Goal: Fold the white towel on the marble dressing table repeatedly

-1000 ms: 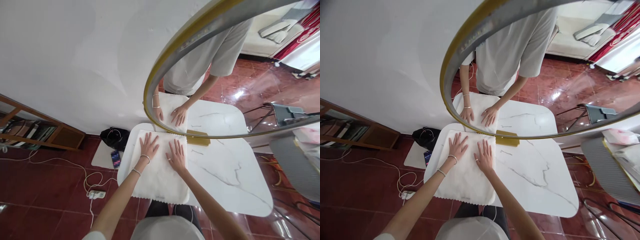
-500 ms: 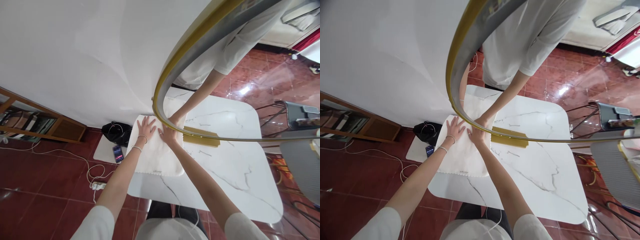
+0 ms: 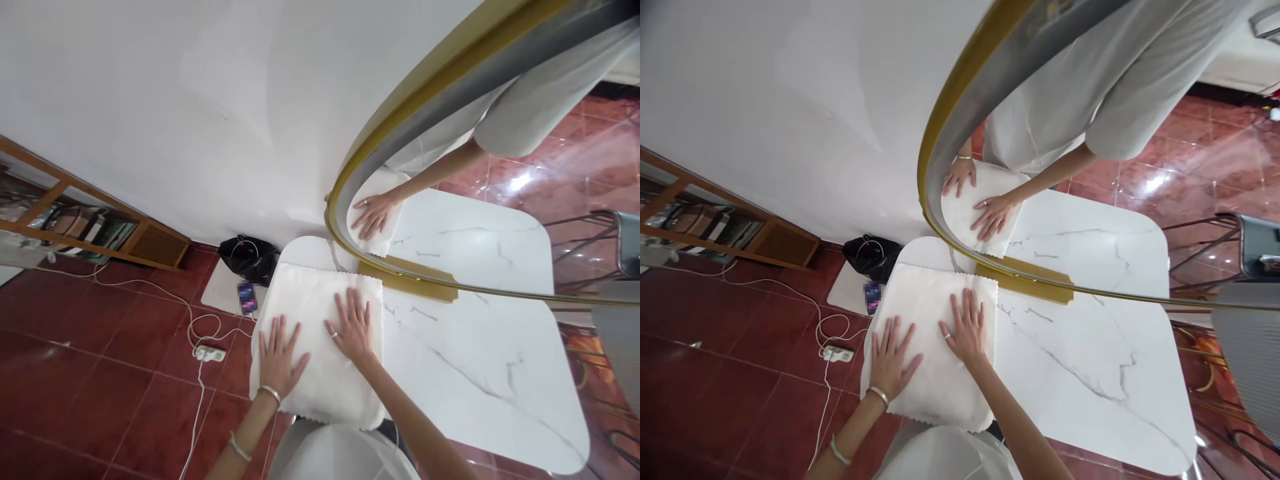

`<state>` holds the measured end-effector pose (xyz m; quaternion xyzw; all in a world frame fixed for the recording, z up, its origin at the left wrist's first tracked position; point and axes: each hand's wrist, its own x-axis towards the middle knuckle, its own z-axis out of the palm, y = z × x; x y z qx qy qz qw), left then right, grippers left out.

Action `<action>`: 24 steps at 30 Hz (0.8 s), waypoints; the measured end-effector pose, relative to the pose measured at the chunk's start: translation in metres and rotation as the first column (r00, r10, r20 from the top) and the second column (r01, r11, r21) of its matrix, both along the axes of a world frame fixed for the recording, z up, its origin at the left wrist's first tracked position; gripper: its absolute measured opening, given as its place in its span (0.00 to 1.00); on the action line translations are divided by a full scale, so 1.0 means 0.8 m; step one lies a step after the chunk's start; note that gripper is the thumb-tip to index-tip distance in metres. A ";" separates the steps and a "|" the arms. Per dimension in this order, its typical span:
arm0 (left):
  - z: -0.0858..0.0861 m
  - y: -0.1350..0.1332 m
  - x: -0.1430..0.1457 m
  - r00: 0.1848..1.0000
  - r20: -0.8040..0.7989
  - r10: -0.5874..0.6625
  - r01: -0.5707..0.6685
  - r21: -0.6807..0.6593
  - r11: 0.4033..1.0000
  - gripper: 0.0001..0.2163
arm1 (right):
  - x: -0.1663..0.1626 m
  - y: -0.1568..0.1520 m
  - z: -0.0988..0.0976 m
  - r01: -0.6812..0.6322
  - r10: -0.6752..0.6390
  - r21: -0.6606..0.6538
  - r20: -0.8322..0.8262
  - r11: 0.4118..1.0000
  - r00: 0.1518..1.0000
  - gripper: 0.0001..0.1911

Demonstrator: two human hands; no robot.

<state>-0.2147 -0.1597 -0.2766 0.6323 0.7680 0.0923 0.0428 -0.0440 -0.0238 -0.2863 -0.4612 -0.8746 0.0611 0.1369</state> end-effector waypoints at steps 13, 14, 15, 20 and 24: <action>0.005 0.172 -0.051 0.999 0.021 0.028 -0.027 -0.037 0.999 0.30 | -0.082 0.152 0.013 0.157 -0.150 -0.099 0.069 0.983 0.986 0.30; 0.006 0.184 -0.054 0.999 0.023 0.022 -0.022 -0.033 0.999 0.30 | -0.087 0.157 0.014 0.166 -0.161 -0.101 0.059 0.981 0.985 0.29; 0.006 0.193 -0.057 0.999 0.027 0.018 -0.017 -0.028 0.999 0.29 | -0.088 0.157 0.013 0.149 -0.146 -0.097 0.037 0.984 0.989 0.27; 0.005 0.173 -0.051 0.998 0.048 0.047 -0.047 -0.005 0.999 0.27 | -0.059 0.082 0.005 -0.081 0.078 -0.072 -0.050 0.994 0.996 0.23; -0.001 0.093 -0.031 0.996 0.031 0.089 -0.088 -0.003 0.996 0.27 | -0.015 -0.020 0.010 -0.233 0.233 -0.123 -0.018 0.965 0.972 0.32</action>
